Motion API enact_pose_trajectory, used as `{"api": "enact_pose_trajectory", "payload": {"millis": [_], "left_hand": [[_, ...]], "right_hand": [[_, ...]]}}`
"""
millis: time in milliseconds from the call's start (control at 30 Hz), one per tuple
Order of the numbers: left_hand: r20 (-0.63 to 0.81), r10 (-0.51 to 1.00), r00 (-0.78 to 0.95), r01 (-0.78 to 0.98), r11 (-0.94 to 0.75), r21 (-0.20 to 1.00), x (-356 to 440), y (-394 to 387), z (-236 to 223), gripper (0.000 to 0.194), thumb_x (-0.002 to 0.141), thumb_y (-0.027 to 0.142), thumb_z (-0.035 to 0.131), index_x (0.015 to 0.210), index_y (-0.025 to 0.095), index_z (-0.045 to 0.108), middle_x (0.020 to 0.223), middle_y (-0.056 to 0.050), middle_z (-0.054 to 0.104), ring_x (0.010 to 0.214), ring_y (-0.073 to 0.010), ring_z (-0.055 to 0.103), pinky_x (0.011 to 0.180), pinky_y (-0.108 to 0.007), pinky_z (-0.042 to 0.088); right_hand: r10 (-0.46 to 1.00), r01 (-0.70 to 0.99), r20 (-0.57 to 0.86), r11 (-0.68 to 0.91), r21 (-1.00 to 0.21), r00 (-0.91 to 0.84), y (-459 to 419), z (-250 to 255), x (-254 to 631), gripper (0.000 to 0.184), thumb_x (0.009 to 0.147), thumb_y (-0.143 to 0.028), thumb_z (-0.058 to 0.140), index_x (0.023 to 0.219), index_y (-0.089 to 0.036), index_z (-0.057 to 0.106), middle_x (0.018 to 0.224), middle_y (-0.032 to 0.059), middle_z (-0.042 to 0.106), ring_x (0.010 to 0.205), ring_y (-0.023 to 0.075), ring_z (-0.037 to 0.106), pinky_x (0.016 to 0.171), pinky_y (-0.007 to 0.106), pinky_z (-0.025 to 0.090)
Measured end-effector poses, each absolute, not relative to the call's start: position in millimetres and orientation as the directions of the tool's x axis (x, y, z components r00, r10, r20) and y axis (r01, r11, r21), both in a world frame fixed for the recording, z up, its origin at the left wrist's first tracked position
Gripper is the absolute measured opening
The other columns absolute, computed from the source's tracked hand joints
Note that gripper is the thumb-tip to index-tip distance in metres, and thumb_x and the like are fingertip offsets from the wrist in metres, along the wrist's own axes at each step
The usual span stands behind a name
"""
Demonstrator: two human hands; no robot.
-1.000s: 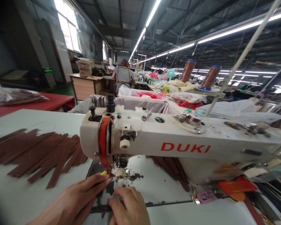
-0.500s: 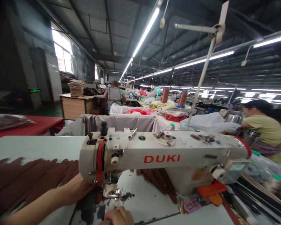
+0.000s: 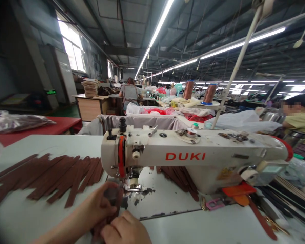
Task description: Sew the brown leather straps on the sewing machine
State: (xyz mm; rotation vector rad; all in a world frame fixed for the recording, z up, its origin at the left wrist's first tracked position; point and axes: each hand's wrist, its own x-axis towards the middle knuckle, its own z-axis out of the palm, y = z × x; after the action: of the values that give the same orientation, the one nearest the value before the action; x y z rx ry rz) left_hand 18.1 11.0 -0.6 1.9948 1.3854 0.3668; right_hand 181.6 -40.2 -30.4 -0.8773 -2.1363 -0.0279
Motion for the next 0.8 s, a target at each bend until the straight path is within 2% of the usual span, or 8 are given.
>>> {"api": "enact_pose_trajectory", "payload": {"millis": [67, 167, 267, 333, 433, 600, 700, 800], "left_hand": [[-0.078, 0.925, 0.372, 0.733, -0.242, 0.636, 16.7, 7.0, 8.1, 0.036, 0.083, 0.015, 0.046, 0.119, 0.015, 0.049, 0.061, 0.003, 0.060, 0.056, -0.0207, 0.066, 0.053, -0.027, 0.052], [0.148, 0.900, 0.411, 0.732, -0.422, 0.535, 6.3, 0.9, 11.2, 0.023, 0.085, 0.018, 0.046, 0.100, 0.018, 0.063, 0.087, -0.008, 0.066, 0.086, -0.0282, 0.067, 0.078, -0.041, 0.055], [0.486, 0.682, 0.546, 0.612, -0.721, 0.325, -1.3, -4.2, -6.8, 0.038, 0.084, 0.013, 0.044, 0.117, 0.023, 0.061, 0.115, -0.008, 0.066, 0.105, -0.0257, 0.064, 0.092, -0.040, 0.054], [0.596, 0.520, 0.612, 0.518, -0.833, 0.196, -2.0, -4.3, -20.9, 0.049, 0.083, 0.008, 0.045, 0.130, 0.022, 0.053, 0.125, -0.007, 0.063, 0.116, -0.0223, 0.060, 0.102, -0.035, 0.050], [0.599, 0.471, 0.647, 0.481, -0.862, 0.158, 1.1, -0.2, -26.5, 0.055, 0.084, 0.006, 0.045, 0.136, 0.020, 0.048, 0.129, -0.008, 0.062, 0.120, -0.0204, 0.058, 0.106, -0.031, 0.046], [0.536, 0.543, 0.647, 0.502, -0.832, 0.238, 5.8, 5.1, -2.9, 0.049, 0.081, 0.005, 0.044, 0.126, 0.018, 0.057, 0.121, -0.009, 0.067, 0.111, -0.0197, 0.064, 0.099, -0.028, 0.051], [0.489, 0.584, 0.648, 0.529, -0.807, 0.264, 6.0, 6.3, 0.8, 0.047, 0.079, 0.005, 0.044, 0.122, 0.017, 0.059, 0.119, -0.009, 0.068, 0.107, -0.0191, 0.066, 0.095, -0.026, 0.054], [0.511, 0.583, 0.632, 0.533, -0.805, 0.260, 6.4, 8.0, -5.6, 0.046, 0.080, 0.007, 0.044, 0.123, 0.017, 0.058, 0.119, -0.008, 0.068, 0.109, -0.0191, 0.066, 0.097, -0.027, 0.053]], "right_hand": [[0.468, 0.557, 0.725, 0.818, -0.140, -0.505, -36.4, -23.3, 187.5, 0.020, 0.094, -0.018, 0.052, 0.082, -0.019, 0.067, 0.068, 0.0008, 0.065, 0.063, 0.0163, 0.062, 0.056, 0.022, 0.054], [0.471, 0.588, 0.712, 0.803, -0.100, -0.521, -32.6, -23.5, 197.3, 0.020, 0.093, -0.013, 0.051, 0.085, -0.018, 0.069, 0.067, 0.0009, 0.065, 0.062, 0.0165, 0.061, 0.057, 0.023, 0.053], [0.540, 0.668, 0.662, 0.740, -0.079, -0.520, -31.4, -38.0, 200.4, 0.013, 0.089, -0.016, 0.059, 0.081, -0.020, 0.069, 0.069, 0.0013, 0.064, 0.062, 0.0167, 0.060, 0.054, 0.025, 0.052], [0.597, 0.713, 0.626, 0.695, -0.091, -0.502, -30.6, -47.1, 198.7, 0.008, 0.085, -0.016, 0.064, 0.079, -0.019, 0.068, 0.070, 0.0017, 0.064, 0.062, 0.0166, 0.060, 0.053, 0.026, 0.051], [0.631, 0.729, 0.605, 0.674, -0.119, -0.485, -27.9, -50.4, 194.6, 0.006, 0.083, -0.014, 0.066, 0.085, -0.019, 0.070, 0.073, 0.0024, 0.064, 0.063, 0.0171, 0.060, 0.056, 0.026, 0.051], [0.656, 0.737, 0.590, 0.660, -0.146, -0.471, -22.0, -46.6, 192.4, 0.010, 0.086, -0.015, 0.063, 0.090, -0.019, 0.071, 0.074, 0.0038, 0.064, 0.065, 0.0189, 0.060, 0.059, 0.028, 0.052], [0.638, 0.726, 0.612, 0.672, -0.146, -0.467, -20.4, -48.3, 193.1, 0.010, 0.087, -0.015, 0.062, 0.088, -0.018, 0.072, 0.071, 0.0037, 0.063, 0.064, 0.0192, 0.060, 0.060, 0.028, 0.051], [0.588, 0.711, 0.661, 0.694, -0.115, -0.467, -20.4, -47.0, 192.7, 0.010, 0.084, -0.013, 0.063, 0.086, -0.019, 0.071, 0.070, 0.0022, 0.063, 0.063, 0.0191, 0.058, 0.057, 0.028, 0.049]]}}
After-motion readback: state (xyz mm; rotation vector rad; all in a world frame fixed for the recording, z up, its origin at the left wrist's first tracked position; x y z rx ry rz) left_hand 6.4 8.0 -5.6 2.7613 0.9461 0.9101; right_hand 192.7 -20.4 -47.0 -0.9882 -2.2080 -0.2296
